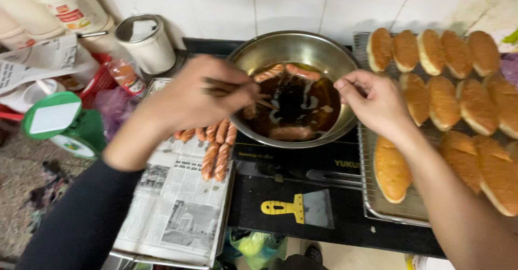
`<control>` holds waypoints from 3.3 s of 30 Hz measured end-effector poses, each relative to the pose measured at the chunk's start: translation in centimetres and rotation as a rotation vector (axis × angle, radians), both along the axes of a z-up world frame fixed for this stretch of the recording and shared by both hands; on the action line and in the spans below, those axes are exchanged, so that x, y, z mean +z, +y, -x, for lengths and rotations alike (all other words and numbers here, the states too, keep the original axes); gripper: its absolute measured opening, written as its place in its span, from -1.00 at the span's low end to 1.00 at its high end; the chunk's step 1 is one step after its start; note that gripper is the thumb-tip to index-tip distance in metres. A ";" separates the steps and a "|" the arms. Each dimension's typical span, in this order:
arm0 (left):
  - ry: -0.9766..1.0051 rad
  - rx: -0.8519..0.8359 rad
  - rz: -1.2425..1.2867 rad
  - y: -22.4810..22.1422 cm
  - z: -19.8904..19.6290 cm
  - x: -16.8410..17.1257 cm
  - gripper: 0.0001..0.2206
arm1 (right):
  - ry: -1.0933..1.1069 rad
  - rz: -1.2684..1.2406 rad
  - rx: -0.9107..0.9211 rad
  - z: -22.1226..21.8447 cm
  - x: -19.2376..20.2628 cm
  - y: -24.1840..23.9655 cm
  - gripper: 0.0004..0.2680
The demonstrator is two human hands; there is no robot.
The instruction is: The person fries sausages in a pan of oil, turning them with chopsticks, and transfers the cooked sausages from the pan onto newspaper.
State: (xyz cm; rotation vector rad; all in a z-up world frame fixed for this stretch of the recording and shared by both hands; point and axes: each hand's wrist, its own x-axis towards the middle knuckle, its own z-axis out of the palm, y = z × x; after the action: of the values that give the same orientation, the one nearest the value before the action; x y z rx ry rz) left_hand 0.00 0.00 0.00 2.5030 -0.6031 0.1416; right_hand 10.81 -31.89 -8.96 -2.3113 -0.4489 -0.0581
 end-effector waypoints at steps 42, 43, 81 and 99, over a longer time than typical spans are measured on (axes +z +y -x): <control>0.627 0.190 -0.145 -7.3 -15.1 -9.6 -0.67 | 0.038 -0.033 -0.049 -4.1 -2.2 -5.1 -0.81; 0.624 0.194 -0.145 -6.7 -15.0 -10.4 -0.67 | 0.036 -0.034 -0.045 -4.2 -2.2 -5.0 -0.81; -0.522 0.435 0.107 -0.3 2.5 -12.3 -0.81 | 0.016 0.098 0.160 -3.8 -1.0 3.7 -0.80; -0.526 0.455 0.127 0.3 2.7 -13.0 -0.83 | 0.022 0.054 0.169 -2.9 -2.0 4.3 -0.79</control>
State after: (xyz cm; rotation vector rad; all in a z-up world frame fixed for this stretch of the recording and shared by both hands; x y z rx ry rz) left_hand -2.68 0.25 -12.96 2.4357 -0.1947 0.9957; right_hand 13.73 -27.57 -10.95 -2.3153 -0.6392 0.0623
